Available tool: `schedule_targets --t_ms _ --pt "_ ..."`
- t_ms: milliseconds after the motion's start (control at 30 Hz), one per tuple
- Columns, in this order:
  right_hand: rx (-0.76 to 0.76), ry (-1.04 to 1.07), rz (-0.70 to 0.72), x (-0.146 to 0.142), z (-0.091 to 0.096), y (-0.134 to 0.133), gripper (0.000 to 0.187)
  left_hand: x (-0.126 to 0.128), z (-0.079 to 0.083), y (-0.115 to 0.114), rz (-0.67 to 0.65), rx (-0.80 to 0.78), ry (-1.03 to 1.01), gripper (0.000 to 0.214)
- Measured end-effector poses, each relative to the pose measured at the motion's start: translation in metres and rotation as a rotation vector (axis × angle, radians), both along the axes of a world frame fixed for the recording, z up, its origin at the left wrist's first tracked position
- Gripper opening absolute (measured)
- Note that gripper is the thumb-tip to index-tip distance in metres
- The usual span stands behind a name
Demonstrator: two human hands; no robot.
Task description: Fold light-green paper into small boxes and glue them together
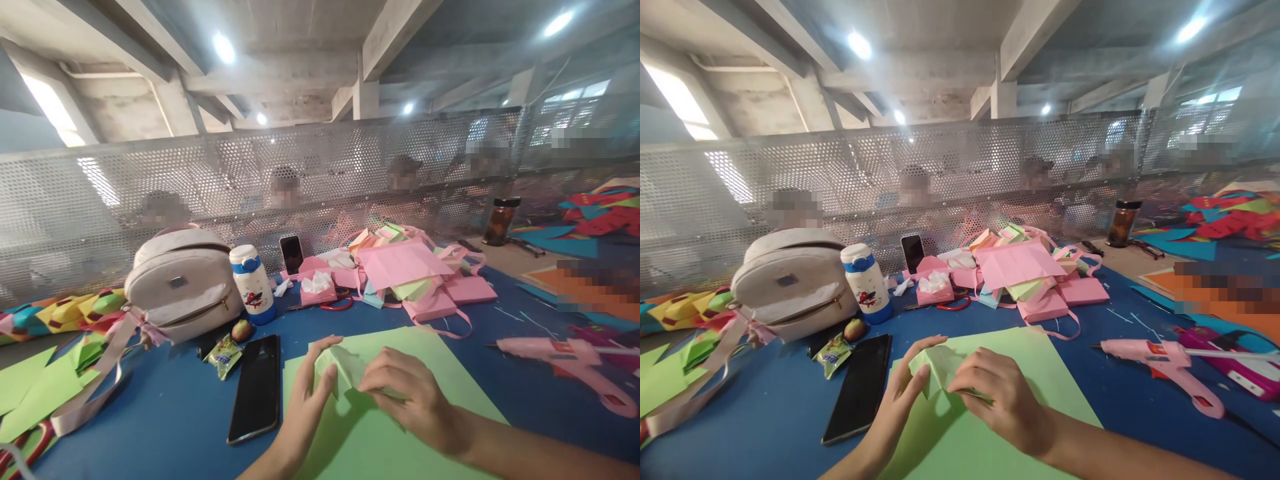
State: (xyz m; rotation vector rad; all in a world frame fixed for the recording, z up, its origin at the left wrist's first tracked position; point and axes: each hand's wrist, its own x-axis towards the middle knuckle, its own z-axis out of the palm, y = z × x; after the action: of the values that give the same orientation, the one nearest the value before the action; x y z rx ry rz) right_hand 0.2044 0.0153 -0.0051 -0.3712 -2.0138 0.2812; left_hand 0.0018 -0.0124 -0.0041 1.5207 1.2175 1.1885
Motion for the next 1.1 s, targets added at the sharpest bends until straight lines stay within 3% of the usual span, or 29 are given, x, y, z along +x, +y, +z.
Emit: schedule_targets --t_ms 833,1100 --pt "0.058 -0.06 0.025 -0.0016 -0.0037 -0.0023 0.017 0.0032 -0.006 -0.0013 0.011 0.022 -0.046 0.044" --pt "0.036 -0.081 0.019 -0.0001 -0.0069 -0.0009 0.015 0.0001 0.0003 -0.0033 0.031 0.029 -0.015 0.041"
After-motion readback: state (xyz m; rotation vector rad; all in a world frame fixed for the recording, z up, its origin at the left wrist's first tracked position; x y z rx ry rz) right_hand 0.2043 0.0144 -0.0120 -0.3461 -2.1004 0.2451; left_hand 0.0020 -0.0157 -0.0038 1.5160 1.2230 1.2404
